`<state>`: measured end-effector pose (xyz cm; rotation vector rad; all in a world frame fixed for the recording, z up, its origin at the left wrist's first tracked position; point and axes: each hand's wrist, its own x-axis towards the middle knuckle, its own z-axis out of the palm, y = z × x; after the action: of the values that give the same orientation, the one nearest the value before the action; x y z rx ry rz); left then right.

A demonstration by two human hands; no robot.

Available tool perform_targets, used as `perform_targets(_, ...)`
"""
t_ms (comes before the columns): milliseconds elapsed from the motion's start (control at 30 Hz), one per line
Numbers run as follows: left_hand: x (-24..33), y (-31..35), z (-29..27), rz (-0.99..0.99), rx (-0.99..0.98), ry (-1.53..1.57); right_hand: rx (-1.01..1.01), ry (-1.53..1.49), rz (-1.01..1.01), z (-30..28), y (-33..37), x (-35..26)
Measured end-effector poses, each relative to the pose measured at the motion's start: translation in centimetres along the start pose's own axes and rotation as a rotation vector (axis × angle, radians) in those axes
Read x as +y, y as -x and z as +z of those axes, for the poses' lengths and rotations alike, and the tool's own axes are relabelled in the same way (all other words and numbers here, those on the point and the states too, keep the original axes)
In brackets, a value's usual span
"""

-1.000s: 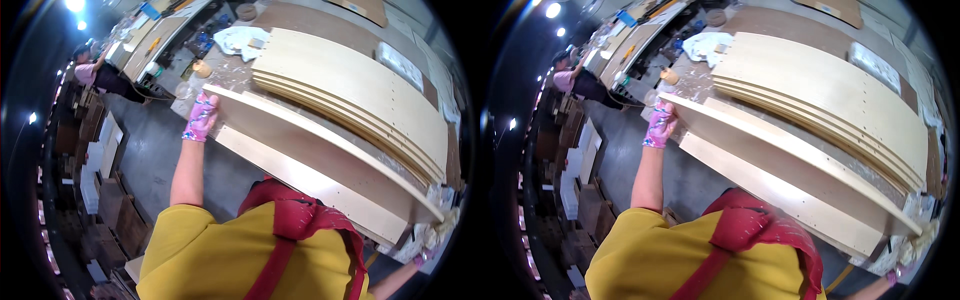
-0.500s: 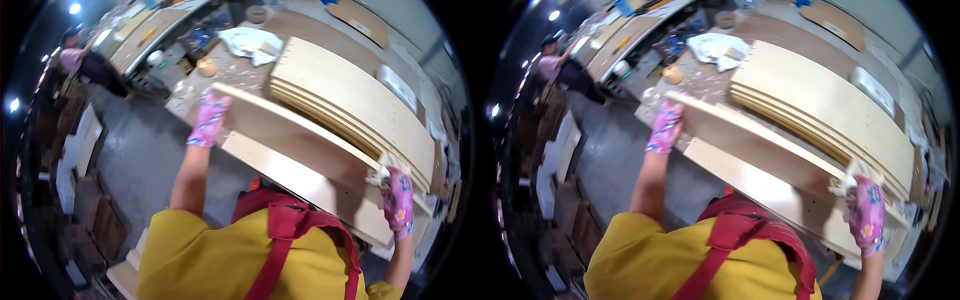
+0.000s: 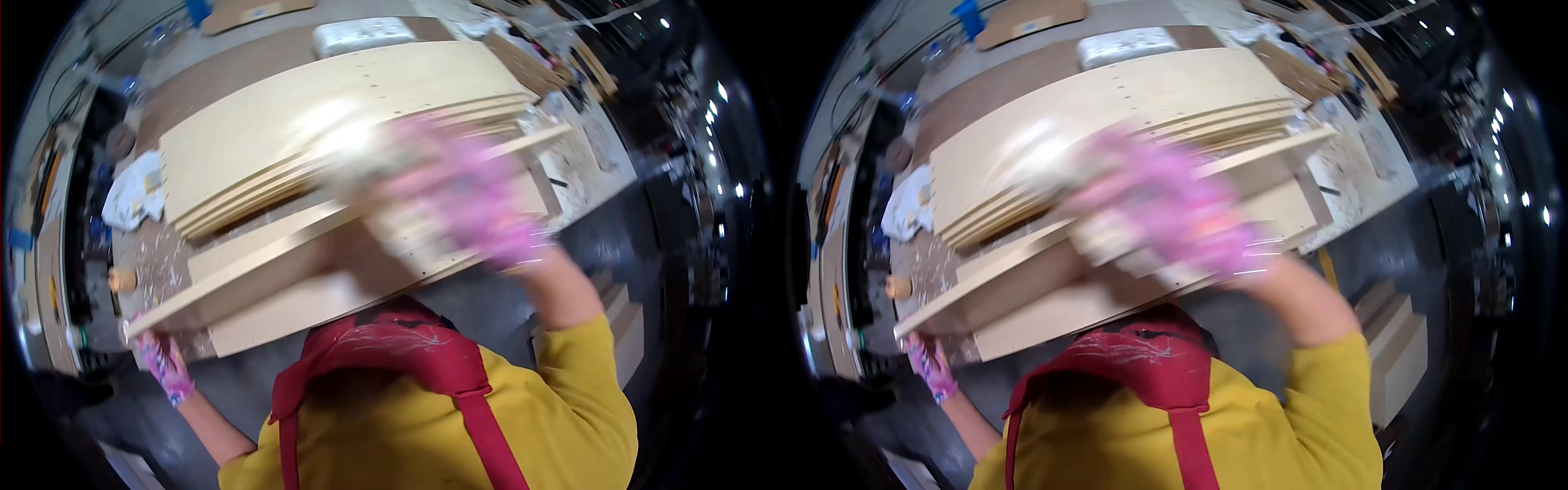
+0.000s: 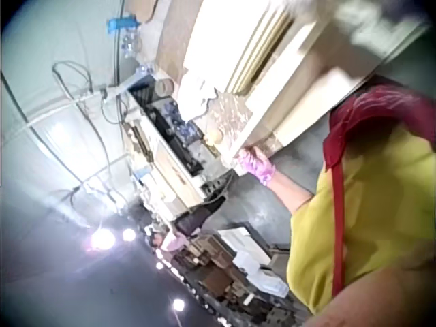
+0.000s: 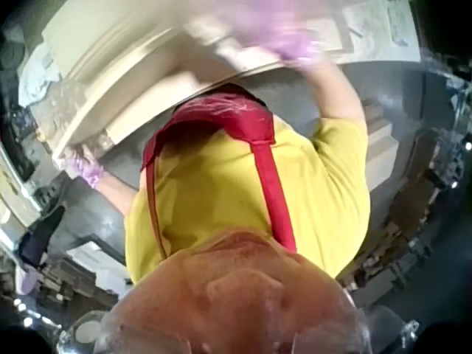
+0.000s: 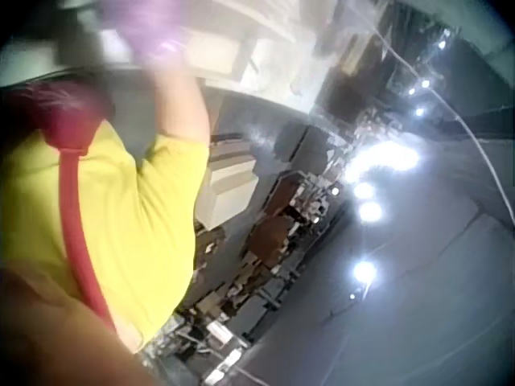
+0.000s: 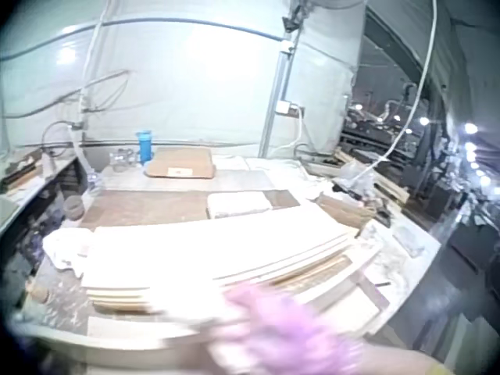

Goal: The person wipes the surface of several light-colored wooden boards with a white cloth. They repeatedly pick up a plastic bottle and pour liquid onto the cloth before continuing to wipe the boards. The person handles the boards one at a time, wiping them thoroughly before moving to the next.

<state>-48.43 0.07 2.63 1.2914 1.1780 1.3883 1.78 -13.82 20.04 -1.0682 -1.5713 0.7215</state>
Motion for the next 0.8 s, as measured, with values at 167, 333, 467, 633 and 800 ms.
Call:
perform_targets(167,-3.0,-0.3,-3.0,-0.044,-0.002,0.338,-0.124,0.866,-0.251,8.8,-3.0,4.3)
perform_targets(333,-3.5,-0.5,-3.6,-0.039,-0.065,0.382,0.384,1.422,-0.019,-10.4,5.6,8.7)
perform_targets(467,-5.2,-1.4,-4.4,0.0,-0.111,0.443,0.658,1.5,0.267,-21.7,11.3,11.2)
perform_targets(633,2.3,-3.0,-2.1,0.05,-0.011,-0.166,0.403,1.422,0.023,-14.4,6.2,10.7)
perform_targets(800,18.3,1.2,20.3,0.35,-0.339,-0.399,0.422,1.174,0.039,-13.4,5.5,8.0)
